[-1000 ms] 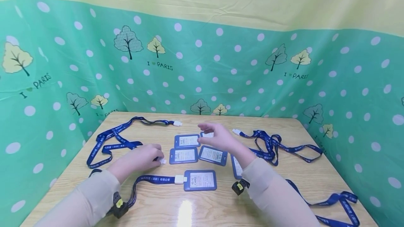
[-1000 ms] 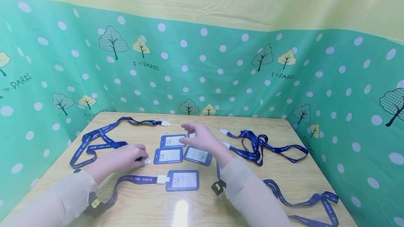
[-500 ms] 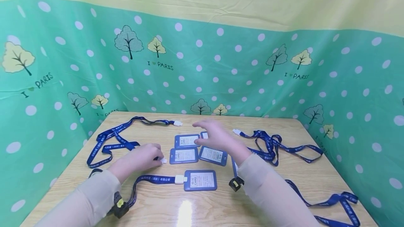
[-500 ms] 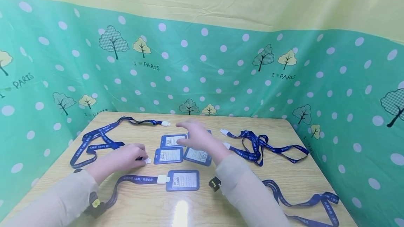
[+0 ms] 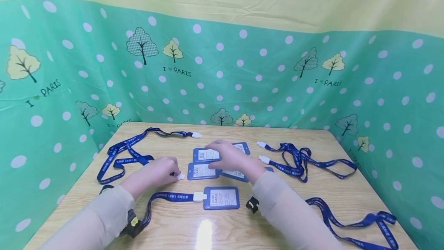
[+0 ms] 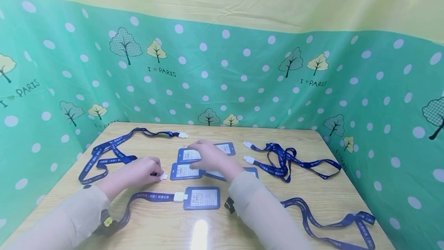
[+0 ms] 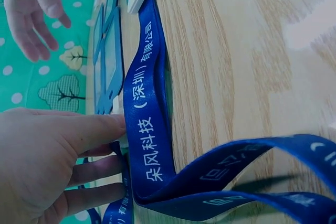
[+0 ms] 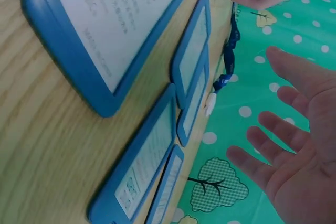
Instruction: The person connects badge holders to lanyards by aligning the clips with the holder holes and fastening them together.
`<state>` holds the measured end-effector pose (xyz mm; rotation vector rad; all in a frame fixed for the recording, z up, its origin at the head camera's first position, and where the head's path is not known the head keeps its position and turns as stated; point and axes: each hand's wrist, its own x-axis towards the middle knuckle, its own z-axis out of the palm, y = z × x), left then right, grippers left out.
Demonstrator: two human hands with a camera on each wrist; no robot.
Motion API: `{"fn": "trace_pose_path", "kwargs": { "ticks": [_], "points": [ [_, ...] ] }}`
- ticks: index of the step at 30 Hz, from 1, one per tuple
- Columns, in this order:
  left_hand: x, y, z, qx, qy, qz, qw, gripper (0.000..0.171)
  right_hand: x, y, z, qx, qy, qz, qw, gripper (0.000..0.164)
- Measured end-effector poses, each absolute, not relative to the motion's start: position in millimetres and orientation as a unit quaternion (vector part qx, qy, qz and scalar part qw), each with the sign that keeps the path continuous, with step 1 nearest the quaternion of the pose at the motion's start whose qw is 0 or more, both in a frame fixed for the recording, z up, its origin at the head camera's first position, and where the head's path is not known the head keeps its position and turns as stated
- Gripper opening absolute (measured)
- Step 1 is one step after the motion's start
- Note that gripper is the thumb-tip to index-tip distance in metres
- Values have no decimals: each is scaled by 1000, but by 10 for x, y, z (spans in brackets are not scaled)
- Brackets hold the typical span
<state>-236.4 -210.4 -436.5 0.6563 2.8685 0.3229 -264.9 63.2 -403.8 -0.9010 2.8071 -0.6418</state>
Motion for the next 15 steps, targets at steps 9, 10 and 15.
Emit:
{"fn": "trace_pose_path", "kwargs": {
  "ticks": [9, 10, 15],
  "points": [
    [-2383, -2081, -4339, 218, 965, 106, 100, 9, -2624, 524, -4121, -295, 930, -195, 95, 64],
    [-2384, -2075, -4335, 217, 965, 106, 102, 9, -2620, 514, -4130, -295, 931, -192, 100, 64],
    [-2404, -2061, -4335, 216, 966, 97, 104, 10, -2614, 477, -4191, -292, 932, -180, 116, 60]
  ]
}}
